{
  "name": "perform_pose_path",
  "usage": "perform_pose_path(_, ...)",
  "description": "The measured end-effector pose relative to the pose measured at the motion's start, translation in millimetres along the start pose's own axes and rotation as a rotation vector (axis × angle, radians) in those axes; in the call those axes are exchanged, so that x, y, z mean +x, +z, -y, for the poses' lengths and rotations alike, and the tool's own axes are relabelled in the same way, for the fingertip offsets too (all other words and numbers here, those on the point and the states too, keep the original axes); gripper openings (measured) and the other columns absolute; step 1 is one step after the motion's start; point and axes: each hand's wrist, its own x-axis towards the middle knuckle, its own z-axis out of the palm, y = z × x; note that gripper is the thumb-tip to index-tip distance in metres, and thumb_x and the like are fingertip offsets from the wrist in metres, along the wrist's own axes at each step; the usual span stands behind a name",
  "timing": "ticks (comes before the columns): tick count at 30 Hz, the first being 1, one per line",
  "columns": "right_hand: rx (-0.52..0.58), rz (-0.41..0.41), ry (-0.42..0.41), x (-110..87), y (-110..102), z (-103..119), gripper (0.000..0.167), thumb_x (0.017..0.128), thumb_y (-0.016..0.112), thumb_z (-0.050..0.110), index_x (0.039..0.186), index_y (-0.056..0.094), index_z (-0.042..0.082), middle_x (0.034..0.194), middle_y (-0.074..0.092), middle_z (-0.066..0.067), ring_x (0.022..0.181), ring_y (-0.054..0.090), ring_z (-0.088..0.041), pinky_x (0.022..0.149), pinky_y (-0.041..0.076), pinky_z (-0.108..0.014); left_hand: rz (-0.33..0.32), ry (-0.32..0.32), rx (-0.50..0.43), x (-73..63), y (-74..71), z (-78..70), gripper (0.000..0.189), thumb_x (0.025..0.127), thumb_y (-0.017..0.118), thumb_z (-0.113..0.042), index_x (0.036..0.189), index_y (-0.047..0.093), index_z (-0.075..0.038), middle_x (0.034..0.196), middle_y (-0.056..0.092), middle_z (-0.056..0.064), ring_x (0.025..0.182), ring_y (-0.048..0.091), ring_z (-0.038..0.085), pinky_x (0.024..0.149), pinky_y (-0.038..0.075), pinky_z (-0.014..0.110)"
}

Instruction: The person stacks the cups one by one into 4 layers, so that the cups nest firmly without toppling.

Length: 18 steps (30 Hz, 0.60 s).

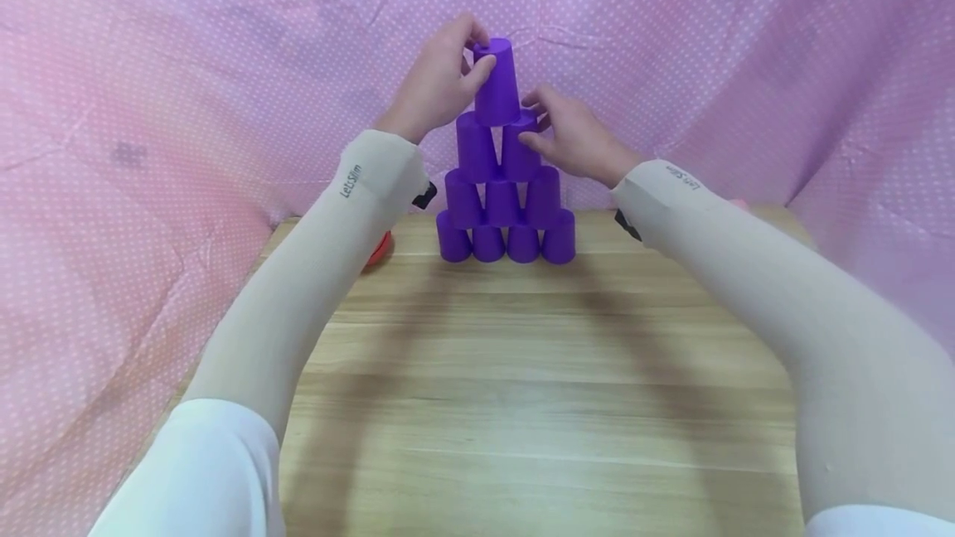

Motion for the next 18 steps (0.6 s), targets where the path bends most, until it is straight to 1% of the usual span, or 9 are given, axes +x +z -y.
perform_pose_path(4, -0.002, 0.022, 0.01, -0.5, 0.9, -1.9, 0.043, 0.093, 0.06, 0.018, 0.128, 0.043, 0.0, 0.121, 0.054, -0.016, 0.11, 0.055, -0.033, 0.091, 0.045, -0.045, -0.009, -0.004, 0.018, -0.4, 1.7, -0.4, 0.032, 0.099, 0.045, -0.035, 0.124, 0.046, -0.016, 0.123, 0.05, -0.001, 0.112, 0.048, 0.008, 0.089, 0.039, 0.018)
perform_pose_path(7, 0.009, 0.033, 0.018, -2.7, 0.1, -2.8, 0.046, 0.093, 0.061, 0.019, 0.13, 0.041, 0.0, 0.123, 0.054, -0.017, 0.111, 0.054, -0.034, 0.091, 0.045, -0.046, -0.018, -0.005, 0.027, -1.4, 2.4, -0.8, 0.033, 0.099, 0.044, -0.037, 0.125, 0.046, -0.016, 0.122, 0.049, -0.001, 0.11, 0.047, 0.008, 0.088, 0.039, 0.018)
perform_pose_path(11, 0.015, 0.014, 0.032, -8.5, -4.1, -0.9, 0.051, 0.093, 0.061, 0.021, 0.133, 0.039, -0.001, 0.128, 0.051, -0.019, 0.115, 0.051, -0.036, 0.091, 0.044, -0.048, -0.055, 0.009, 0.04, -7.5, -0.3, -0.1, 0.037, 0.099, 0.043, -0.04, 0.128, 0.045, -0.018, 0.129, 0.047, -0.002, 0.118, 0.042, 0.007, 0.094, 0.034, 0.017)
perform_pose_path(14, -0.032, -0.015, 0.046, -15.9, -9.3, 2.5, 0.054, 0.094, 0.059, 0.026, 0.135, 0.038, -0.001, 0.134, 0.046, -0.021, 0.121, 0.045, -0.037, 0.097, 0.038, -0.05, -0.085, 0.042, 0.075, -20.9, -5.1, 2.5, 0.043, 0.099, 0.041, -0.042, 0.133, 0.044, -0.017, 0.137, 0.043, -0.002, 0.127, 0.035, 0.006, 0.1, 0.026, 0.017)
perform_pose_path(16, -0.081, -0.034, 0.038, -22.8, -12.3, 5.2, 0.056, 0.095, 0.057, 0.028, 0.138, 0.036, -0.001, 0.138, 0.042, -0.021, 0.127, 0.039, -0.036, 0.103, 0.032, -0.05, -0.098, 0.073, 0.116, -34.7, -7.5, 5.8, 0.047, 0.098, 0.04, -0.043, 0.136, 0.042, -0.015, 0.138, 0.042, -0.002, 0.129, 0.032, 0.007, 0.102, 0.023, 0.016)
perform_pose_path(18, -0.134, -0.047, 0.029, -31.5, -14.0, 9.2, 0.059, 0.096, 0.054, 0.031, 0.141, 0.034, 0.0, 0.144, 0.035, -0.02, 0.133, 0.031, -0.036, 0.107, 0.024, -0.049, -0.106, 0.102, 0.162, -51.3, -8.3, 10.4, 0.05, 0.099, 0.038, -0.044, 0.138, 0.041, -0.013, 0.138, 0.042, 0.001, 0.13, 0.032, 0.011, 0.104, 0.022, 0.02)
